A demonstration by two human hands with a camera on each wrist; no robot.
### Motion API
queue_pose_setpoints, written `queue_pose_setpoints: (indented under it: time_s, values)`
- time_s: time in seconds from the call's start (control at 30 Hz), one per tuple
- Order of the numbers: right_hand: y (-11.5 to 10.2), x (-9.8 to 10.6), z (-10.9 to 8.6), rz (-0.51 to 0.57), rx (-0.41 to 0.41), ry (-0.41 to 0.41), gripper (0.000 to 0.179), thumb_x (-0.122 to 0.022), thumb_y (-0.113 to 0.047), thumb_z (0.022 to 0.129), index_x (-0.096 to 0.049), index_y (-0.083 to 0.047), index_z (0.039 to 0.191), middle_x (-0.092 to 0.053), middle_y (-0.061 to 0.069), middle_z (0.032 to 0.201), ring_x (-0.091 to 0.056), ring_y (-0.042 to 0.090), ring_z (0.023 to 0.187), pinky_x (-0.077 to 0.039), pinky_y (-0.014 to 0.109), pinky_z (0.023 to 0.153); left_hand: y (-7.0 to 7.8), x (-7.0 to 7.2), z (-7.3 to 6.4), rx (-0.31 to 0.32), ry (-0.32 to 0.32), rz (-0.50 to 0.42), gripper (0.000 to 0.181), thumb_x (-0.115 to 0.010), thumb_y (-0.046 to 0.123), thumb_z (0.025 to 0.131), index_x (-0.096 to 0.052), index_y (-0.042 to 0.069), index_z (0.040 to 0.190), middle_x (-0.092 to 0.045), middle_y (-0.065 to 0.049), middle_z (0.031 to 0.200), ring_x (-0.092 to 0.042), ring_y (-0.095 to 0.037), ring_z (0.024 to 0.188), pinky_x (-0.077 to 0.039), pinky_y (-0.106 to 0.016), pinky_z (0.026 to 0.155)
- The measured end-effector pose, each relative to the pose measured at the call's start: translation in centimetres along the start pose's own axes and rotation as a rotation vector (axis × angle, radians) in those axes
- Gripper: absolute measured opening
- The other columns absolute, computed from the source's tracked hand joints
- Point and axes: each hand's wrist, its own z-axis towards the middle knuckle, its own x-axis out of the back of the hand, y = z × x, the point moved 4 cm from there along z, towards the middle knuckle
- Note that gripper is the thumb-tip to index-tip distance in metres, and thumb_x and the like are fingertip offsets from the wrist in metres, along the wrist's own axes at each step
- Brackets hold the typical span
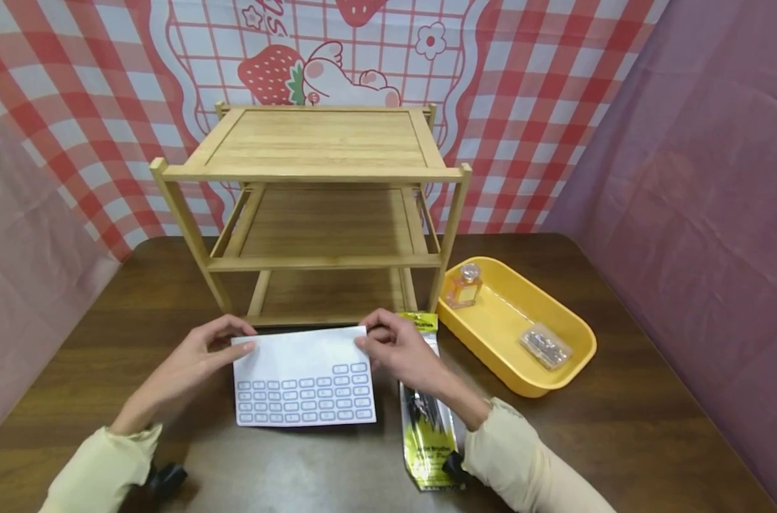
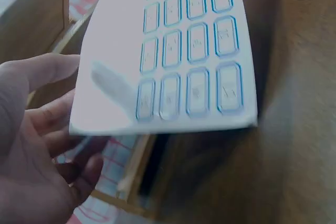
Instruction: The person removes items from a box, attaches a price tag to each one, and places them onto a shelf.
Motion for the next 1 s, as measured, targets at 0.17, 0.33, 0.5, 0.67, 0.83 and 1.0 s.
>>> queue_pose_setpoints:
  time_s: [0.17,0.33,0.5,0.67,0.83,1.0]
  values:
    - [0.1,-0.7,-0.2,0.067,0.022,0.03,0.01,-0.061,0.005,0.1,-0.053,0.009,0.105,-0.07,0.007,0.085,-0.063,0.011,0.074,-0.059,0.03,0.068,1.8,-1.2,0.7,-0.071,-0.055,0.194,0.026,-0.072,0.026,0.099,-0.07,0.006,0.116,-0.069,-0.009,0.117,-0.059,-0.027,0.108,-0.048,-0.047,0.094]
    - [0.2,-1.3,-0.2,0.107,0.04,0.079,0.011,-0.061,0.007,0.099,-0.05,0.009,0.101,-0.065,0.004,0.079,-0.061,0.008,0.072,-0.057,0.027,0.067,3.7,-2.8,1.3,-0.199,-0.04,0.297,0.027,-0.074,0.027,0.098,-0.072,0.007,0.116,-0.07,-0.008,0.118,-0.058,-0.034,0.119,-0.036,-0.057,0.106]
    - [-0.2,-1.8,-0.2,0.124,0.064,0.112,0.011,-0.06,0.008,0.099,-0.05,0.011,0.1,-0.068,0.013,0.082,-0.064,0.008,0.074,-0.057,0.025,0.068,5.1,-4.3,1.8,-0.263,-0.05,0.231,0.025,-0.075,0.025,0.097,-0.072,0.01,0.116,-0.072,-0.003,0.115,-0.062,-0.026,0.111,-0.043,-0.047,0.099]
    - [-0.7,-2.2,-0.2,0.122,0.085,0.14,0.01,-0.06,0.006,0.1,-0.051,0.009,0.098,-0.069,0.014,0.082,-0.064,0.009,0.075,-0.054,0.023,0.068,6.0,-5.9,2.2,-0.304,-0.069,0.103,0.02,-0.076,0.024,0.096,-0.071,0.012,0.112,-0.072,0.002,0.105,-0.063,-0.015,0.091,-0.05,-0.035,0.081]
    - [-0.8,-2.7,-0.2,0.132,0.112,0.164,0.011,-0.061,0.005,0.1,-0.051,0.008,0.098,-0.07,0.019,0.084,-0.066,0.011,0.075,-0.054,0.023,0.067,6.1,-7.1,2.3,-0.279,-0.069,0.009,0.016,-0.076,0.021,0.096,-0.072,0.01,0.107,-0.07,0.001,0.096,-0.061,-0.015,0.081,-0.05,-0.03,0.071]
    - [-0.9,-2.8,-0.5,0.066,0.145,0.163,0.009,-0.063,0.004,0.099,-0.053,0.005,0.098,-0.069,0.015,0.084,-0.065,0.013,0.074,-0.053,0.024,0.066,6.1,-7.4,2.4,-0.257,-0.104,-0.035,0.01,-0.074,0.018,0.097,-0.074,0.008,0.099,-0.068,0.001,0.086,-0.059,-0.015,0.073,-0.049,-0.028,0.062]
